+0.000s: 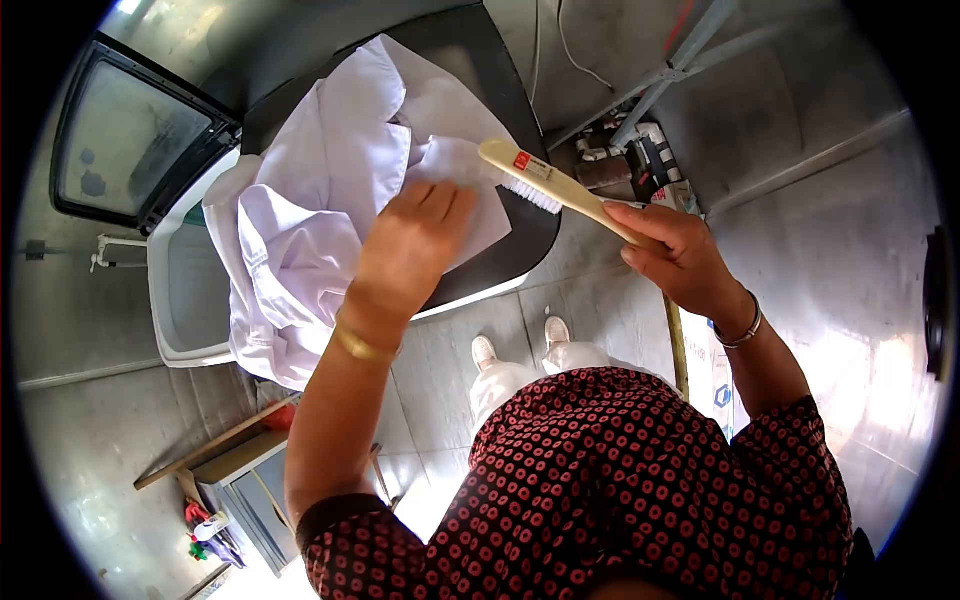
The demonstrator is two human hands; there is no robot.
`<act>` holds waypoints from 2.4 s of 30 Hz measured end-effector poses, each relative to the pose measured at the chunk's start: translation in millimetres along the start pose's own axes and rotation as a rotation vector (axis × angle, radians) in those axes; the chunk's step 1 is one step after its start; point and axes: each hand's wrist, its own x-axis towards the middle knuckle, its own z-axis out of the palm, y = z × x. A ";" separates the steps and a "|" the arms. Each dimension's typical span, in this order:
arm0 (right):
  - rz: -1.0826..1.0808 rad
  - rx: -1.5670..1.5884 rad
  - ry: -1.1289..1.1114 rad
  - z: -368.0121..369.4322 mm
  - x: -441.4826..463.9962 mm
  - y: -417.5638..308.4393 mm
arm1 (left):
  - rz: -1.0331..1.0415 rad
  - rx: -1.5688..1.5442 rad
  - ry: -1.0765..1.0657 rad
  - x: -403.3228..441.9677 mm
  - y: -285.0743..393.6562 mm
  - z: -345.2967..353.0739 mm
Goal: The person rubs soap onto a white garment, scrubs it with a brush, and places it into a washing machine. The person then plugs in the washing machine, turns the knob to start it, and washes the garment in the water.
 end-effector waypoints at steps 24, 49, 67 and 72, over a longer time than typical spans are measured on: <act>0.004 -0.144 0.050 -9.5 2.8 7.8 | -0.096 0.247 -0.035 30.2 2.6 23.9; -0.076 -0.543 0.048 -18.2 24.7 -9.0 | -0.215 -0.105 -0.115 28.4 -22.1 9.8; -0.076 -0.579 -0.020 -10.3 3.9 -4.4 | -0.180 -0.010 -0.222 38.2 -9.0 8.0; -0.069 -0.583 -0.013 -7.2 2.9 -1.4 | -0.191 0.176 -0.217 62.3 -38.1 28.7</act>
